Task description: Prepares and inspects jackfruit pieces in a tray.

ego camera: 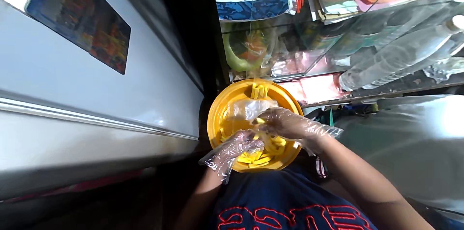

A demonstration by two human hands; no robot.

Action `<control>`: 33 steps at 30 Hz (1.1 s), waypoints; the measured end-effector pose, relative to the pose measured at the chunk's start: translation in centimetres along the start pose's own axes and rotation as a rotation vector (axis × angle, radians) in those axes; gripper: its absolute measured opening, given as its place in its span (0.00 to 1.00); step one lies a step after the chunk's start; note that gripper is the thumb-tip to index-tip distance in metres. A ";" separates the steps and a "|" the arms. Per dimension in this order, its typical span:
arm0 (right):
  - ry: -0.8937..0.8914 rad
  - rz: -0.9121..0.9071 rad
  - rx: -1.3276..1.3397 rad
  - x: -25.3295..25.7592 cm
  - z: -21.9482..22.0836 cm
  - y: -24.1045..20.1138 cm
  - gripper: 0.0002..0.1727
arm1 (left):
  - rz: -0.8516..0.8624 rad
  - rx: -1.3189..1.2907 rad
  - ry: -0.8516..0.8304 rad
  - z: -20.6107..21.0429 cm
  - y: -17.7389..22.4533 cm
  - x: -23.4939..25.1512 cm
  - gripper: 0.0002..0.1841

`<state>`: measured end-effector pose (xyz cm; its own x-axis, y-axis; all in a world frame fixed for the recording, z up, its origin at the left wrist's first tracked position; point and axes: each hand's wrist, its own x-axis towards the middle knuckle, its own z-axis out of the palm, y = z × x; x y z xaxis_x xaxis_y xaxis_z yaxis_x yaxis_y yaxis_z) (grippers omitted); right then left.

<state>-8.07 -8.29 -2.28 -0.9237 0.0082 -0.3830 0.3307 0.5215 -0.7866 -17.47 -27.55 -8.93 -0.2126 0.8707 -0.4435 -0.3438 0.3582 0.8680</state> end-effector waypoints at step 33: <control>0.078 -0.134 -0.021 -2.1 -1.6 0.9 0.04 | 0.108 0.025 -0.089 0.0 -0.8 -0.3 0.20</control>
<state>-6.15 -6.49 -1.37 -0.9718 0.0031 -0.2358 0.2000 0.5403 -0.8174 -17.12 -28.15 -9.52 -0.1647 0.9305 -0.3271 -0.2999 0.2687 0.9153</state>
